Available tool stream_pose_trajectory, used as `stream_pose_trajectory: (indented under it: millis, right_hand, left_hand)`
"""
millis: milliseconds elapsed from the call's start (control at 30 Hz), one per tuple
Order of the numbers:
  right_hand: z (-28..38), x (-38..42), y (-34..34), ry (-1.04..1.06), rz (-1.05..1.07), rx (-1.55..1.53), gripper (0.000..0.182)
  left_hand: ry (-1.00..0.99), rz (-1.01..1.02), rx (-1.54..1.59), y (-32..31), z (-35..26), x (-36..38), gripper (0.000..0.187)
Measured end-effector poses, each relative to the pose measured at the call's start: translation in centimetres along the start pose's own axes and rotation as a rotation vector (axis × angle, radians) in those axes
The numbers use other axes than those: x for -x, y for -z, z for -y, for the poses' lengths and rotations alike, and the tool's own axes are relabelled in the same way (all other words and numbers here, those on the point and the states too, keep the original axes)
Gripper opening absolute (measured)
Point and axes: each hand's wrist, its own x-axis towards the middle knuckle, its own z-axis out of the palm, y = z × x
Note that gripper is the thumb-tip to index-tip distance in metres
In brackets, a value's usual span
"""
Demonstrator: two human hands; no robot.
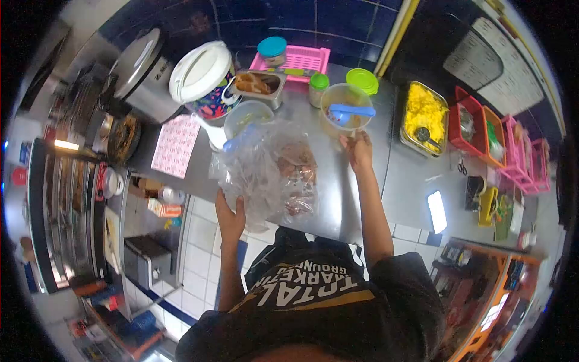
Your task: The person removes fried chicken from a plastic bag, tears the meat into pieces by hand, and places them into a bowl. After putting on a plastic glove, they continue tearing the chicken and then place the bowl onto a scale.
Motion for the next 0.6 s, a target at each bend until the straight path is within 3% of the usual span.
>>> stream_pose_trajectory:
  millis: [67, 167, 333, 400, 467, 533, 600]
  right_hand:
    - [-0.3, -2.4, 0.7, 0.009, 0.061, -0.014, 0.048]
    - [0.1, -3.9, 1.0, -0.045, 0.178, -0.061, 0.053]
    - [0.0, -6.3, 1.5, -0.175, 0.187, -0.271, 0.048]
    - [-0.6, -4.8, 2.1, -0.082, 0.129, -0.142, 0.045]
    - [0.6, 0.8, 0.5, 0.087, 0.073, 0.081, 0.039]
    - [-1.7, 4.9, -0.1, 0.504, 0.294, 0.610, 0.046]
    - [0.2, 16.0, -7.0, 0.709, 0.446, 0.762, 0.043]
  left_hand:
    - [0.073, -0.015, 0.009, 0.4, -2.1, 1.8, 0.059]
    - [0.117, -0.080, 0.026, 0.3, -3.6, 4.1, 0.049]
    - [0.093, -0.056, 0.179, 0.2, -4.5, 5.8, 0.045]
    - [0.078, -0.022, 0.267, 0.6, -5.1, 6.2, 0.047]
    - [-0.029, -0.037, 0.117, 1.0, -5.8, 5.7, 0.046]
    - [-0.124, 0.027, 0.023, 1.2, -6.3, 4.8, 0.041]
    - [-0.211, 0.184, -0.020, 1.3, -6.4, 4.1, 0.033]
